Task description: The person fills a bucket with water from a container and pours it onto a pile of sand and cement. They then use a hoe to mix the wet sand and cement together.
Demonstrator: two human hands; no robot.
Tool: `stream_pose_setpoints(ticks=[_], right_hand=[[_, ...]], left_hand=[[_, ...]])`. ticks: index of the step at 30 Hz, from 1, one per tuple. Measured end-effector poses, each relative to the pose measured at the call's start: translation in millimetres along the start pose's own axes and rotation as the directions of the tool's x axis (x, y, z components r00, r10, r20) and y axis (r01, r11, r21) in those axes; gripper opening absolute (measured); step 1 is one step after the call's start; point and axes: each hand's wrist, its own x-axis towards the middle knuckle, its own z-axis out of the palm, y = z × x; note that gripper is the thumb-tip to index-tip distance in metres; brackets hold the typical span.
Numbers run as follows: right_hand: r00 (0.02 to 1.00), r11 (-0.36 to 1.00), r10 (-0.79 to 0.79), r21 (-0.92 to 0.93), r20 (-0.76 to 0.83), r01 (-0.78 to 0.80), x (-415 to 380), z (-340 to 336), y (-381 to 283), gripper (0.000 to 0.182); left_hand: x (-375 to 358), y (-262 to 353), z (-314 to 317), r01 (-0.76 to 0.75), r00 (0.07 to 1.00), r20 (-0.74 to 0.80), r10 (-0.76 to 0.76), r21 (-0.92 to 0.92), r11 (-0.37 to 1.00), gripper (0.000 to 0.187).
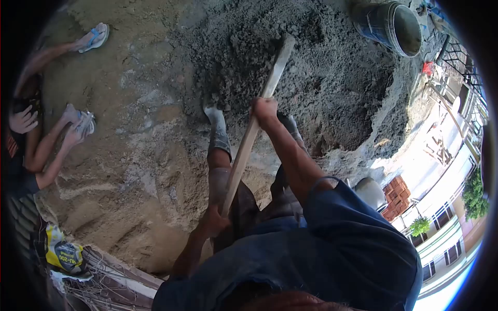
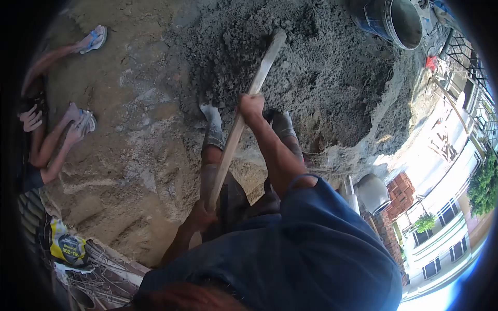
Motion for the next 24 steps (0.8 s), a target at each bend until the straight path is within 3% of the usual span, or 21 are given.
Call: stream_pose_setpoints(ticks=[2,3,5,6,7,9,11,12,13,14,15,17,18,19,20,21,22,24], right_hand=[[1.000,0.980,-0.004,0.198,0.024,-0.001,-67,-8,-8,0.008],[0.998,0.981,-0.006,0.194,0.065,-0.007,-97,-16,-11,0.007],[0.997,0.960,-0.034,0.280,0.071,0.012,-134,-25,-13,0.007],[0.992,0.949,-0.091,0.311,0.089,0.059,-140,-31,-29,0.006],[0.983,0.933,-0.147,0.345,0.107,0.102,-143,-38,-44,0.006],[0.909,0.847,-0.399,0.426,0.116,0.318,-109,-50,-103,0.006],[0.833,0.789,-0.546,0.387,0.087,0.477,-54,-54,-184,0.007],[0.772,0.748,-0.630,0.340,0.090,0.570,-17,-55,-222,0.009],[0.687,0.667,-0.725,0.303,0.052,0.680,22,-49,-255,0.013],[0.696,0.677,-0.715,0.304,0.057,0.670,49,-42,-250,0.013],[0.764,0.774,-0.632,0.147,0.131,0.615,71,-34,-250,0.013],[0.883,0.870,-0.421,-0.184,0.210,0.458,95,-25,-243,0.014],[0.932,0.920,-0.239,-0.243,0.274,0.307,101,-16,-182,0.016],[0.957,0.898,-0.168,-0.365,0.236,0.248,103,-8,-103,0.019],[0.973,0.891,-0.163,-0.400,0.163,0.216,113,4,-24,0.033],[0.989,0.925,-0.125,-0.353,0.073,0.143,55,-2,-31,0.030],[0.981,0.981,-0.113,-0.138,0.157,0.135,23,-8,-34,0.015],[0.965,0.998,-0.066,0.005,0.253,0.067,-23,-35,-64,0.014]], left_hand=[[-11,-62,-12,-0.065,0.966,0.229,0.116,-0.222,0.973,0.041],[-31,-84,-15,-0.043,0.962,0.254,0.099,-0.216,0.976,0.041],[-29,-79,-31,-0.250,0.968,0.039,0.247,0.150,0.957,0.040],[-25,-65,-34,-0.115,0.993,-0.003,0.116,0.061,0.991,0.033],[5,-73,-32,-0.111,0.992,-0.047,0.114,0.079,0.991,0.025],[73,-24,-39,-0.498,0.807,-0.235,0.542,0.223,0.838,0.021],[140,69,-46,-0.589,0.706,-0.349,0.616,0.193,0.785,0.030],[199,89,-42,-0.621,0.614,-0.407,0.676,0.278,0.733,0.033],[198,155,-45,-0.651,0.659,-0.399,0.637,0.121,0.749,0.035],[189,192,-38,-0.618,0.719,-0.364,0.592,0.055,0.784,0.034],[189,217,-30,-0.588,0.763,-0.334,0.553,-0.005,0.809,0.033],[155,189,18,-0.399,0.915,-0.162,0.370,-0.219,0.890,0.028],[105,167,45,-0.216,0.966,0.018,0.257,-0.488,0.846,0.025],[86,101,92,-0.162,0.973,0.044,0.228,-0.575,0.802,0.026],[38,109,79,0.153,0.986,0.125,-0.112,-0.398,0.905,0.027],[35,37,103,-0.041,0.999,0.005,0.045,-0.343,0.938,0.029],[20,37,84,-0.025,0.999,0.023,0.033,-0.292,0.956,0.030],[-36,59,65,0.056,0.992,0.125,-0.026,-0.237,0.970,0.032]])
